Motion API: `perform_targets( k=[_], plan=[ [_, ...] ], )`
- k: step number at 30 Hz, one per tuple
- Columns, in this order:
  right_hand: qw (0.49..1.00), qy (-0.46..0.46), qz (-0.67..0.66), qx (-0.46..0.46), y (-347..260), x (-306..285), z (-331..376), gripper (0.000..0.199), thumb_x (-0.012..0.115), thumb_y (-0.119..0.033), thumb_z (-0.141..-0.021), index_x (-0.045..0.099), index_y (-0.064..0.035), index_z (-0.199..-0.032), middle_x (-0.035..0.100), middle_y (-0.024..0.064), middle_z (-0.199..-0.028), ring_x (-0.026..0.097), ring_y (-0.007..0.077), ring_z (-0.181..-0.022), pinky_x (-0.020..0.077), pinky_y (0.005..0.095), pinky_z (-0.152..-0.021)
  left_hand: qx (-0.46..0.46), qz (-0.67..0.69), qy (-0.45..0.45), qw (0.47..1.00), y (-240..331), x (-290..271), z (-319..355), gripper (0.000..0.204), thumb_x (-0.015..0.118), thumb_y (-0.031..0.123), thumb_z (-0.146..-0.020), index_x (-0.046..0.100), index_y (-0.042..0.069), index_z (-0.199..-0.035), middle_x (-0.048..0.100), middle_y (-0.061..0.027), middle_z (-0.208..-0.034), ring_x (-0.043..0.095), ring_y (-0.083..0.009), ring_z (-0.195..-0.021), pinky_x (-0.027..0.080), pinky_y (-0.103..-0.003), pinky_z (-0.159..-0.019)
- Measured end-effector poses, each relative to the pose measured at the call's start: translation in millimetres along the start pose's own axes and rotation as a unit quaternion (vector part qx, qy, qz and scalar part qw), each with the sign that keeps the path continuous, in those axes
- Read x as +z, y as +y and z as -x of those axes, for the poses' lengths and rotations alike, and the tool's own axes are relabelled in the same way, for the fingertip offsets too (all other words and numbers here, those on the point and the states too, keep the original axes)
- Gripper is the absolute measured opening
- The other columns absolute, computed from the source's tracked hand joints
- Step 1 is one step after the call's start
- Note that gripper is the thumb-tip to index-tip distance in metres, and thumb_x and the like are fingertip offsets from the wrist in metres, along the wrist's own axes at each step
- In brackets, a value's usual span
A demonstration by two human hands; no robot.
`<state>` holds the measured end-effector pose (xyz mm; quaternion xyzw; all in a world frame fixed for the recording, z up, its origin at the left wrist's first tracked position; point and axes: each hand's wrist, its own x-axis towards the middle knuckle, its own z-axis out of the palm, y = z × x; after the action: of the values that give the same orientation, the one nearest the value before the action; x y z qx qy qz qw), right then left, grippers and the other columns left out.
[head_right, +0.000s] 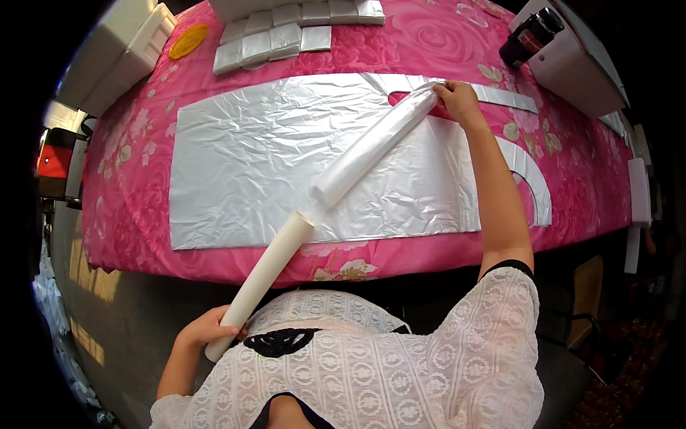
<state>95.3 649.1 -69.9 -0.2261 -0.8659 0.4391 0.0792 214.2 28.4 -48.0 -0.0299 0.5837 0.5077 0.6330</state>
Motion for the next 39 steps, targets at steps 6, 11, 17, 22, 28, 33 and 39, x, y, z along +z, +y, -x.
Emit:
perform_targets(
  k=[6, 11, 17, 22, 28, 33, 39],
  plan=[
    [0.995, -0.076, -0.068, -0.020, -25.2, 17.4, -0.4, 0.019, 0.059, -0.017, -0.086, 0.064, 0.0000, -0.091, 0.058, -0.0002, -0.071, 0.050, 0.0054, -0.060, 0.0418, 0.0197, -0.056, 0.047, -0.195, 0.006, 0.980, 39.0, -7.0, 3.4, 0.045, 0.073, 0.024, -0.072, 0.056, 0.002, -0.108, 0.063, -0.0059, -0.091, 0.057, -0.0130, -0.083, 0.045, -0.028, -0.078],
    [0.978, -0.199, -0.040, -0.048, -88.0, 84.6, 17.1, 0.018, 0.057, -0.018, -0.087, 0.064, -0.0013, -0.088, 0.057, -0.0013, -0.068, 0.050, 0.0057, -0.059, 0.0428, 0.0205, -0.056, 0.239, -0.536, 0.136, 0.799, 132.6, 18.9, -38.9, 0.049, 0.074, 0.018, -0.065, 0.056, 0.004, -0.109, 0.063, -0.0127, -0.090, 0.061, -0.0272, -0.083, 0.047, -0.033, -0.075],
    [0.953, -0.293, 0.039, -0.073, -117.1, 121.2, 14.0, 0.017, 0.058, -0.018, -0.087, 0.065, -0.0023, -0.087, 0.056, -0.0025, -0.067, 0.049, 0.0045, -0.060, 0.0415, 0.0201, -0.057, 0.487, -0.634, 0.224, 0.557, 162.3, 29.8, -97.4, 0.053, 0.068, 0.033, -0.071, 0.054, 0.003, -0.112, 0.058, -0.0136, -0.107, 0.057, -0.0293, -0.097, 0.046, -0.037, -0.082],
    [0.932, -0.356, 0.061, -0.031, -126.4, 120.9, 5.5, 0.019, 0.060, -0.021, -0.086, 0.065, -0.0030, -0.090, 0.059, -0.0023, -0.073, 0.050, 0.0043, -0.064, 0.0436, 0.0202, -0.061, 0.531, -0.629, 0.064, 0.565, 120.3, 56.5, -129.9, 0.078, 0.056, 0.055, -0.072, 0.043, -0.001, -0.124, 0.042, -0.0178, -0.130, 0.040, -0.0327, -0.120, 0.034, -0.041, -0.098],
    [0.966, -0.227, 0.106, -0.070, -128.0, 117.9, 8.4, 0.024, 0.061, -0.017, -0.084, 0.062, -0.0027, -0.103, 0.064, 0.0046, -0.087, 0.059, 0.0116, -0.073, 0.0475, 0.0252, -0.068, 0.427, -0.700, 0.063, 0.568, 85.4, 70.4, -130.7, 0.091, 0.045, 0.068, -0.072, 0.032, 0.002, -0.135, 0.026, -0.0189, -0.142, 0.021, -0.0310, -0.134, 0.008, -0.045, -0.109],
    [0.961, -0.170, 0.098, -0.194, -139.9, 105.1, 105.7, 0.031, 0.059, -0.020, -0.085, 0.058, -0.0053, -0.111, 0.058, 0.0128, -0.107, 0.058, 0.0230, -0.092, 0.0474, 0.0317, -0.077, 0.422, -0.706, 0.086, 0.563, 78.0, 74.4, -130.2, 0.085, 0.045, 0.064, -0.076, 0.033, 0.004, -0.135, 0.027, -0.0186, -0.142, 0.021, -0.0309, -0.134, 0.009, -0.046, -0.108],
    [0.893, -0.169, 0.253, -0.330, -100.1, 101.4, 204.1, 0.059, 0.063, -0.008, -0.073, 0.043, -0.0117, -0.128, 0.054, 0.0111, -0.109, 0.052, 0.0294, -0.098, 0.0437, 0.0381, -0.084, 0.420, -0.724, 0.098, 0.538, 77.9, 76.2, -130.3, 0.078, 0.043, 0.058, -0.080, 0.034, 0.004, -0.135, 0.026, -0.0196, -0.142, 0.021, -0.0317, -0.134, 0.010, -0.046, -0.108]
  ],
)
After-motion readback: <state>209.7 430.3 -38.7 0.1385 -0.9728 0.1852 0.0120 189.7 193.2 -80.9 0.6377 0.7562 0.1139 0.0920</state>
